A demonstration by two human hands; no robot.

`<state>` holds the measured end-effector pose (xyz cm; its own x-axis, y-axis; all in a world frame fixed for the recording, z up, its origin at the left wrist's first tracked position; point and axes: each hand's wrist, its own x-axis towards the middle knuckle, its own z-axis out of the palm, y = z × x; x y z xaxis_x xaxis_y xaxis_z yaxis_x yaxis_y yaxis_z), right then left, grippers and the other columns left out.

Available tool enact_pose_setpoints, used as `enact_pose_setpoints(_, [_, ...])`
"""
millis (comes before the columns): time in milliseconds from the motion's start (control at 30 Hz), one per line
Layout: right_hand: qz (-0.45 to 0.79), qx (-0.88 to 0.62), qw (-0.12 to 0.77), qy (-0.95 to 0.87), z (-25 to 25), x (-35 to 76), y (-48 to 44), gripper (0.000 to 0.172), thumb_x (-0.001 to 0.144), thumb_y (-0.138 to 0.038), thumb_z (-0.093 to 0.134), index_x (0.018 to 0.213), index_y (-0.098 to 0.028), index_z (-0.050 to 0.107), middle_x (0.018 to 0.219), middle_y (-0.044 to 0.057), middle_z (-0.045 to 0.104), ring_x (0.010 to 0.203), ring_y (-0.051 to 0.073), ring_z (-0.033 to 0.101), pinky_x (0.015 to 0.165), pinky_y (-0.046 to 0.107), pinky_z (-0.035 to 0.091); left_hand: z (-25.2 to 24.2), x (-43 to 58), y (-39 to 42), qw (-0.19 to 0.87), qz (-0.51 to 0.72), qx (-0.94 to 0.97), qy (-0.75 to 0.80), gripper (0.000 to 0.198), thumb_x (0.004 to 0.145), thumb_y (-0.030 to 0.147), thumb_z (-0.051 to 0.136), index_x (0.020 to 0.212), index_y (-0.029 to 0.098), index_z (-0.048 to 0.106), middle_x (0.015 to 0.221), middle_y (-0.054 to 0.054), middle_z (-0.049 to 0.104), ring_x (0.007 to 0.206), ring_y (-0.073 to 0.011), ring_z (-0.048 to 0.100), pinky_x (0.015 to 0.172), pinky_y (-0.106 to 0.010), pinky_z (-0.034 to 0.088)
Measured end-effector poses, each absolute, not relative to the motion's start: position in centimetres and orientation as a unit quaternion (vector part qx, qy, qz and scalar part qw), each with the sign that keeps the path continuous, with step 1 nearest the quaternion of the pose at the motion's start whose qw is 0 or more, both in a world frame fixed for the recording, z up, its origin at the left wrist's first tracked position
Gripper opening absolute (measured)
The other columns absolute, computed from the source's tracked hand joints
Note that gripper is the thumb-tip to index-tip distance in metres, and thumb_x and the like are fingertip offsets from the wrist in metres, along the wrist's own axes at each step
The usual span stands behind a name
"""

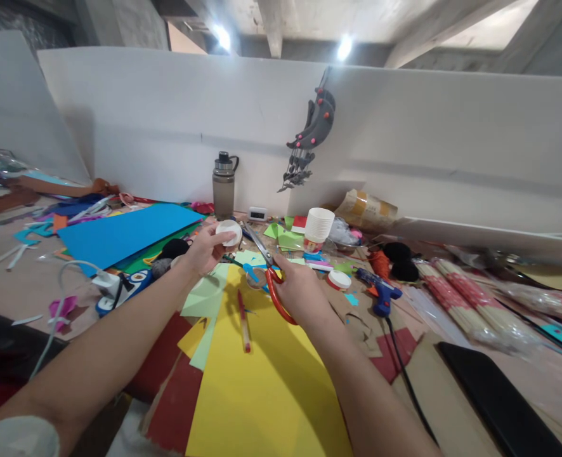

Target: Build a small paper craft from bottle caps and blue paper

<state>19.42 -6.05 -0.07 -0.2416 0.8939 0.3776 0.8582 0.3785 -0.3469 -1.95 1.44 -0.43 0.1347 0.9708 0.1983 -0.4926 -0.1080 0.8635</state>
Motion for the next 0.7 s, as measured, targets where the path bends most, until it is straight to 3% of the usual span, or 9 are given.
enact_pose_setpoints(100, [0.077,-0.529,0.306,-0.788,-0.12,19.65,-5.79,0.038,0.089,-0.029,0.048,0.122,-0.019,0.064,0.105,0.01,0.075,0.091,0.023,0.07,0.076,0.03,0.051,-0.35,-1.97,1.37,0.604,0.609,0.439,0.268,0.038,0.055,0.022,0.083,0.089,0.014,0.069,0.082,-0.005,0.069,0.069,-0.012,0.062,0.054,-0.021,0.041])
enact_pose_setpoints(300, [0.064,-0.502,0.309,-0.806,-0.79,19.93,-5.27,0.041,0.089,-0.03,0.049,0.125,-0.017,0.061,0.12,0.013,0.07,0.106,0.026,0.067,0.088,0.035,0.051,0.19,-2.12,1.2,0.601,0.639,0.406,0.257,0.032,0.057,0.022,0.081,0.084,0.015,0.066,0.082,-0.003,0.069,0.069,-0.0118,0.061,0.053,-0.021,0.041])
enact_pose_setpoints(467, [0.045,-0.512,0.297,-0.805,-0.84,19.63,-5.51,0.036,0.089,-0.032,0.049,0.119,-0.019,0.063,0.115,0.013,0.071,0.1,0.026,0.068,0.081,0.034,0.052,-0.03,-2.17,1.33,0.601,0.625,0.418,0.269,0.034,0.056,0.022,0.081,0.086,0.014,0.067,0.081,-0.003,0.069,0.067,-0.0109,0.06,0.05,-0.02,0.039])
enact_pose_setpoints(700, [0.009,-0.554,0.267,-0.789,-0.76,19.57,-5.56,0.041,0.088,-0.03,0.051,0.127,-0.023,0.061,0.113,0.011,0.073,0.099,0.028,0.069,0.081,0.035,0.052,-0.26,-1.92,1.31,0.608,0.61,0.429,0.273,0.037,0.055,0.022,0.082,0.089,0.014,0.068,0.078,-0.002,0.068,0.066,-0.0106,0.06,0.051,-0.02,0.042])
